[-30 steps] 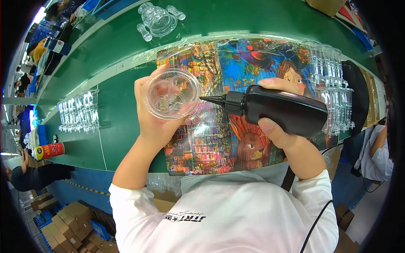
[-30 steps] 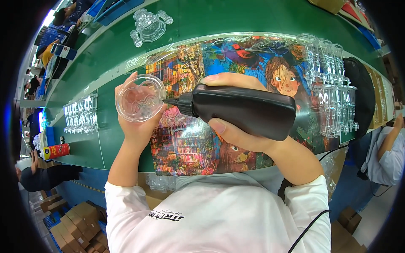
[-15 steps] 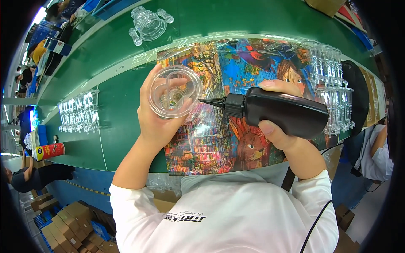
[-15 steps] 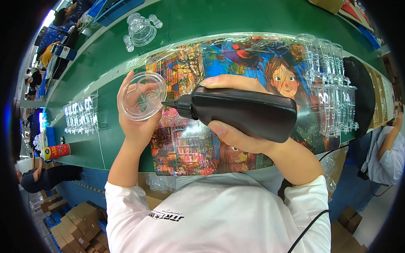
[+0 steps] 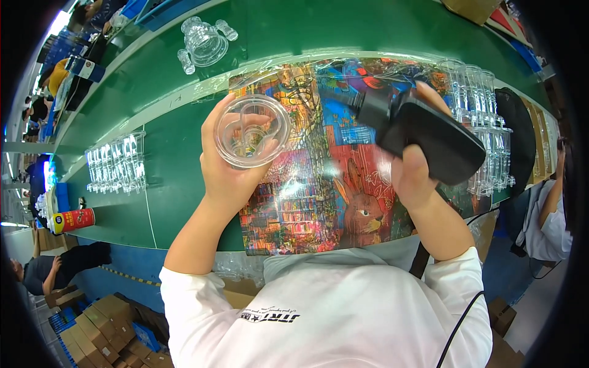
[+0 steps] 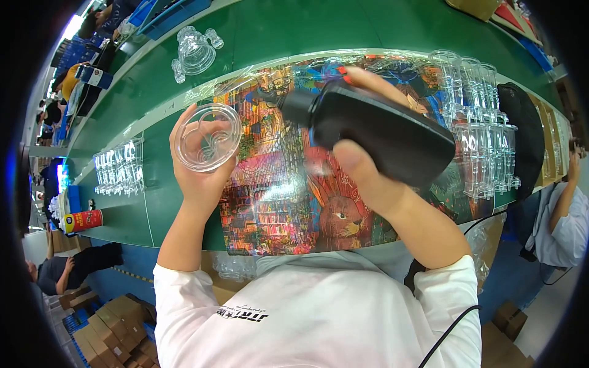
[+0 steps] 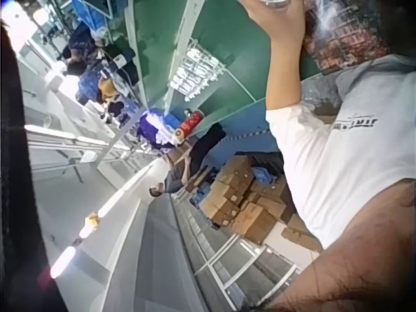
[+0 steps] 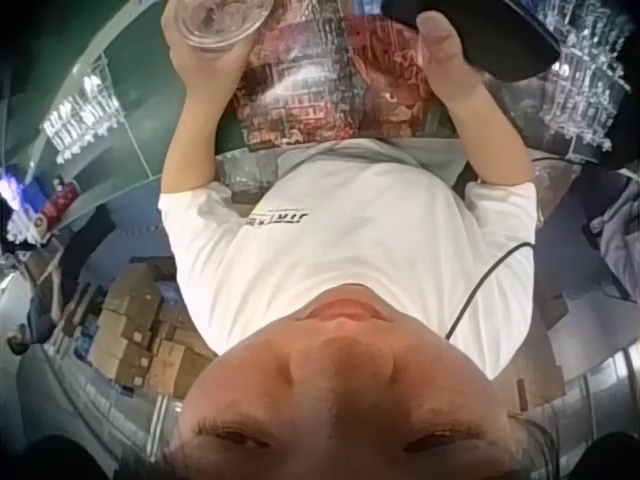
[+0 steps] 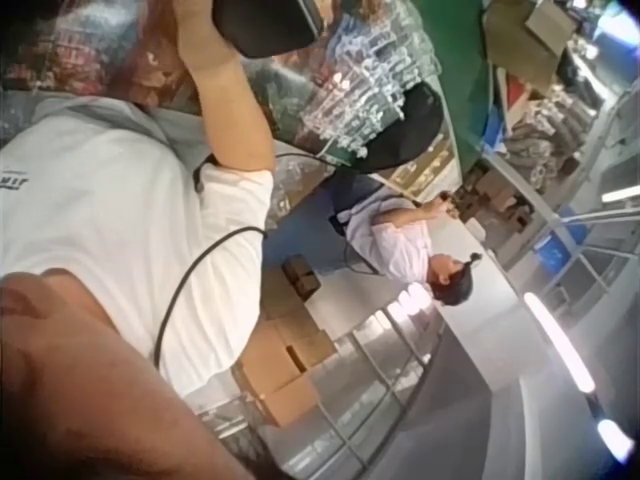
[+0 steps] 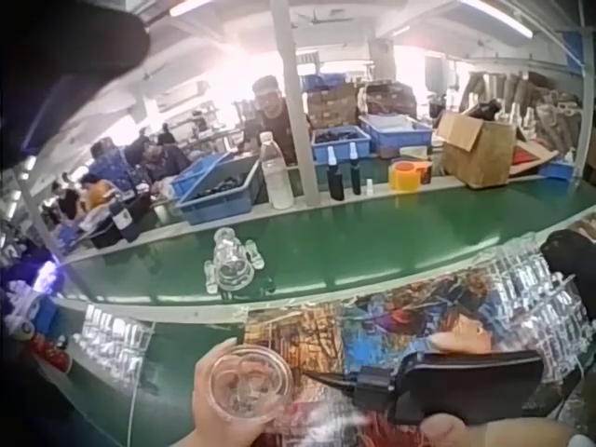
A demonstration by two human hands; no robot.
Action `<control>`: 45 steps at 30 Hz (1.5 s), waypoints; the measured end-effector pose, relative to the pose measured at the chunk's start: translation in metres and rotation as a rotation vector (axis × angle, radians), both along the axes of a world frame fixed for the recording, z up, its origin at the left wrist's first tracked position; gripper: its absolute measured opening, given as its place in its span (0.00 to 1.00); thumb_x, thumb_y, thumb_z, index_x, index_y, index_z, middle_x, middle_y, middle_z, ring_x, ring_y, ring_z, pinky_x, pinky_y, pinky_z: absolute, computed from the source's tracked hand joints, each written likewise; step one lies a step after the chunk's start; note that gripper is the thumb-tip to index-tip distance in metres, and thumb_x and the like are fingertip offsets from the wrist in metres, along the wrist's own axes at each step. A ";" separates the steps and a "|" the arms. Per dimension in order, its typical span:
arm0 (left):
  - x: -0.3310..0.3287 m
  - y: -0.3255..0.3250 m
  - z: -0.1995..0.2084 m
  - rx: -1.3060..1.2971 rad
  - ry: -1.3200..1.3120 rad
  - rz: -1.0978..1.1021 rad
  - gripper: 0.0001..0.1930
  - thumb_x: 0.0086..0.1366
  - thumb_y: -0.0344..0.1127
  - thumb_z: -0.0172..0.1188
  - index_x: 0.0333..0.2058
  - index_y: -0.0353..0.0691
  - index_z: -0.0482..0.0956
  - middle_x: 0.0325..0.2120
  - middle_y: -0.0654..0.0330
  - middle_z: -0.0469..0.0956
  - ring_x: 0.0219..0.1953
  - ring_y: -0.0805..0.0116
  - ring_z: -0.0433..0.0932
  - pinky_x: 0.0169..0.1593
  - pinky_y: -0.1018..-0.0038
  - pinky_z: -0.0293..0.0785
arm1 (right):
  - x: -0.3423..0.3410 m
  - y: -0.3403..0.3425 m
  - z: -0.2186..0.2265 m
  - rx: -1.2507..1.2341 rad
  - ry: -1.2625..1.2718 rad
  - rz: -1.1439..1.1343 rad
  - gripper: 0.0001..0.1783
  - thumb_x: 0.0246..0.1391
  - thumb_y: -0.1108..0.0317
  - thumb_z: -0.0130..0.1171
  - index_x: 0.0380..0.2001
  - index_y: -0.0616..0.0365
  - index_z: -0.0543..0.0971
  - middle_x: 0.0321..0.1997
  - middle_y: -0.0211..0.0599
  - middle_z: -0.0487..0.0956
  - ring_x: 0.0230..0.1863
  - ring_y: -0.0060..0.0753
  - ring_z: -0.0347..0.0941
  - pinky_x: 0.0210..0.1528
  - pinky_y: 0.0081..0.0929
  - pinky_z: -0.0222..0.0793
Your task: The recorder is packaging plastic components into bags and sealing them at a factory workbench.
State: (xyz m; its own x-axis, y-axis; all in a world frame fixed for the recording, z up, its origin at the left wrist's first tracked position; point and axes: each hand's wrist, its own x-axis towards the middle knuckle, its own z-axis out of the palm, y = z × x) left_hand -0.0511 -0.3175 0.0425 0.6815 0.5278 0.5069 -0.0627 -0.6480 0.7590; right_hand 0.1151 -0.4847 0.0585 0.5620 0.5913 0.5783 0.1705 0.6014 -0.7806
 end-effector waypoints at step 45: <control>0.071 0.341 -0.014 -0.026 1.056 0.893 0.48 0.48 0.65 0.56 0.57 0.29 0.59 0.52 0.40 0.68 0.57 0.49 0.66 0.57 0.63 0.62 | 0.018 0.016 -0.025 -0.391 0.081 0.091 0.24 0.49 0.66 0.63 0.47 0.63 0.69 0.44 0.39 0.75 0.49 0.29 0.70 0.53 0.27 0.62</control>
State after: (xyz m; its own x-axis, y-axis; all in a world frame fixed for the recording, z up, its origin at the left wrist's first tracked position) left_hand 0.0197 0.0230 0.0286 0.1614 0.9856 -0.0496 0.9686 -0.1486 0.1993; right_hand 0.1333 -0.4690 0.0335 0.5318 0.8072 0.2560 0.0594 0.2660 -0.9621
